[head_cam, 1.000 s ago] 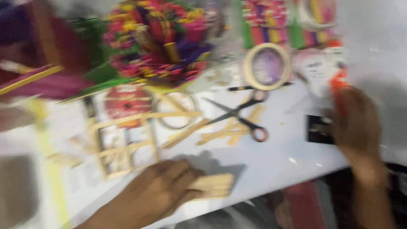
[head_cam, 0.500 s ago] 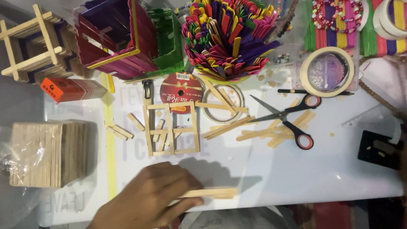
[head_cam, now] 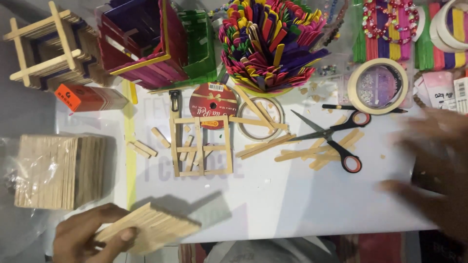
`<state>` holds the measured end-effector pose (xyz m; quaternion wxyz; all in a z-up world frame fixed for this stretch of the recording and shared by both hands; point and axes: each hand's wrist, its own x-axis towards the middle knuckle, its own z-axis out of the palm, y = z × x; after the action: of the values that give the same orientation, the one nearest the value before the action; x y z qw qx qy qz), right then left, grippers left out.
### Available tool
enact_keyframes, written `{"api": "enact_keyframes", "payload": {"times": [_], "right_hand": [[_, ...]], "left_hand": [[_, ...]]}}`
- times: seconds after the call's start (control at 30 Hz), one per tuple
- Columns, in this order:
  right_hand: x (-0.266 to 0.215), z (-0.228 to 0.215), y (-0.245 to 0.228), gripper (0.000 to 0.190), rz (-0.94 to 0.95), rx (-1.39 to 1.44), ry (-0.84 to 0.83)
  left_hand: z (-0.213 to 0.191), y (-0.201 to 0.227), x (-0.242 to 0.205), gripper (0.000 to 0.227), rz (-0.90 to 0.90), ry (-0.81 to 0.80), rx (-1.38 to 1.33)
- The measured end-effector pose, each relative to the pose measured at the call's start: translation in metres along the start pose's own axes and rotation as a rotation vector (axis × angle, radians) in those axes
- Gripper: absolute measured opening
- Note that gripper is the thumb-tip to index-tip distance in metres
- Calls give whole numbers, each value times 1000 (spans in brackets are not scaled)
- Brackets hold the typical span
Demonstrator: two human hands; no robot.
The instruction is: Cutting wooden popsicle sticks to specific lengths and arranging them to build a miniature structure.
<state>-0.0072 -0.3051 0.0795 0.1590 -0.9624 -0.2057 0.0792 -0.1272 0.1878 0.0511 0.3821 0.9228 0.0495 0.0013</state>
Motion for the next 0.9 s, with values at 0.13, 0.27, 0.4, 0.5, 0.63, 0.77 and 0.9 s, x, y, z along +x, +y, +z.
{"api": "enact_keyframes", "payload": {"times": [0.13,0.27,0.4,0.5,0.63,0.77,0.9], "right_hand": [[91,9,-128,19,-811,-181,376],[196,101,-187,15,-862,-315,364],[263,167,-213,27,-726,-216,-138],[271,175,-214,33,-712,-275,-211],[274,179,-224,29,-697,-449,-177],[249,156,-233,14,-707,-537,-4],[186,98,-232,6,-577,-620,187]], "left_hand": [[13,-12,13,24,-54,-164,-160],[37,8,39,19,355,-340,-214],[49,7,43,39,244,-516,9],[39,8,34,41,209,-444,59],[38,-1,26,44,218,-439,70],[39,-1,26,47,246,-418,78],[43,1,28,40,234,-404,105]]}}
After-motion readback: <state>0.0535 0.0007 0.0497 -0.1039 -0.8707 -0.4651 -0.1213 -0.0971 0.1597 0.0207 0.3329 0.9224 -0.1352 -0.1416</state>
